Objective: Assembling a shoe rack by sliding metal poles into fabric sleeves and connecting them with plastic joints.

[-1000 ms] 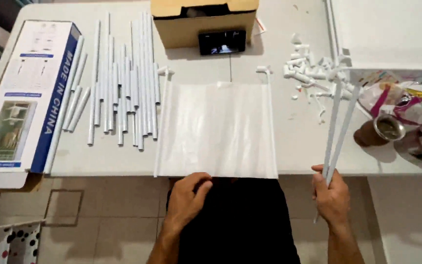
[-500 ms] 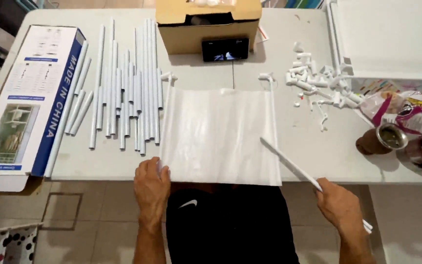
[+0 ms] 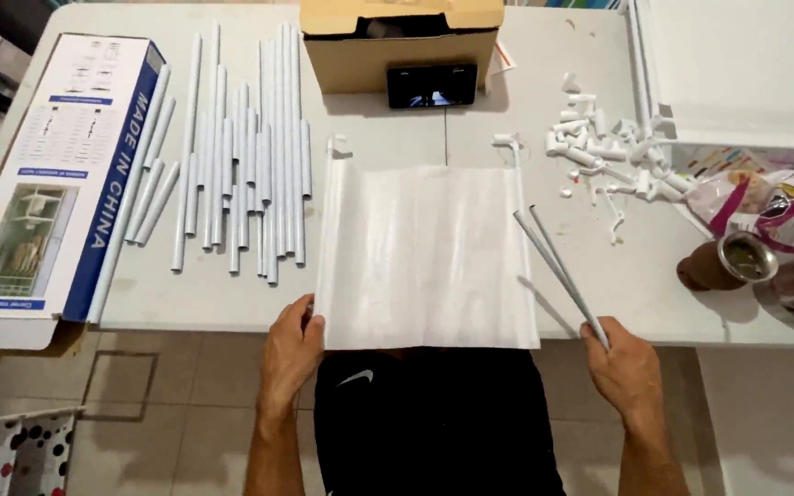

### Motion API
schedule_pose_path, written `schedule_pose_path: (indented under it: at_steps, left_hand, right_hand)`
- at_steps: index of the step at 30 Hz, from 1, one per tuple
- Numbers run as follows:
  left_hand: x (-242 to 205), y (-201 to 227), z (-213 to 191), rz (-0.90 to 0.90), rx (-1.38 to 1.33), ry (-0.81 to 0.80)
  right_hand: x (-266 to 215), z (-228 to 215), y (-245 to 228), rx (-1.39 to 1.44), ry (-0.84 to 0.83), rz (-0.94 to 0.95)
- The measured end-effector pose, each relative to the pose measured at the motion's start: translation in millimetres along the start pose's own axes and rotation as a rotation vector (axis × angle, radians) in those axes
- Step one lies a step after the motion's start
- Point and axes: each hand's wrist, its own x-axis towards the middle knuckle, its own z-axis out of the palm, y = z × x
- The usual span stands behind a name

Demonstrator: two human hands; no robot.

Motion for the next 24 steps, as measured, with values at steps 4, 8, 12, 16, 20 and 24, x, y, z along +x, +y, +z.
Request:
schedule_pose_path:
  at_steps: [4,8,12,16,20,24]
  left_hand:
    - [0,-7,-4,0.122,-0.014,0.030]
    - [-2,-5,-15,0.136,0.074,0.056]
    - [7,-25,-11,0.174,0.224,0.187]
    - [4,-25,2,0.243,0.260,0.300]
    - [-21,11,21,0.560,-0.073,0.359]
    - [-95,99,23,1.208,-0.739,-0.108]
  right_hand:
    - [21,16,3,0.087,0.097,-0.024]
    - [31,14,-20,0.156,0.065,-0.055]
    - [32,7,-52,0.239,0.027,-0.069]
    - [54,19,-40,0.282,0.018,-0.080]
    - [69,24,-33,0.323,0.034,-0.042]
    - [80,30,-25,0.403,0.059,-0.006]
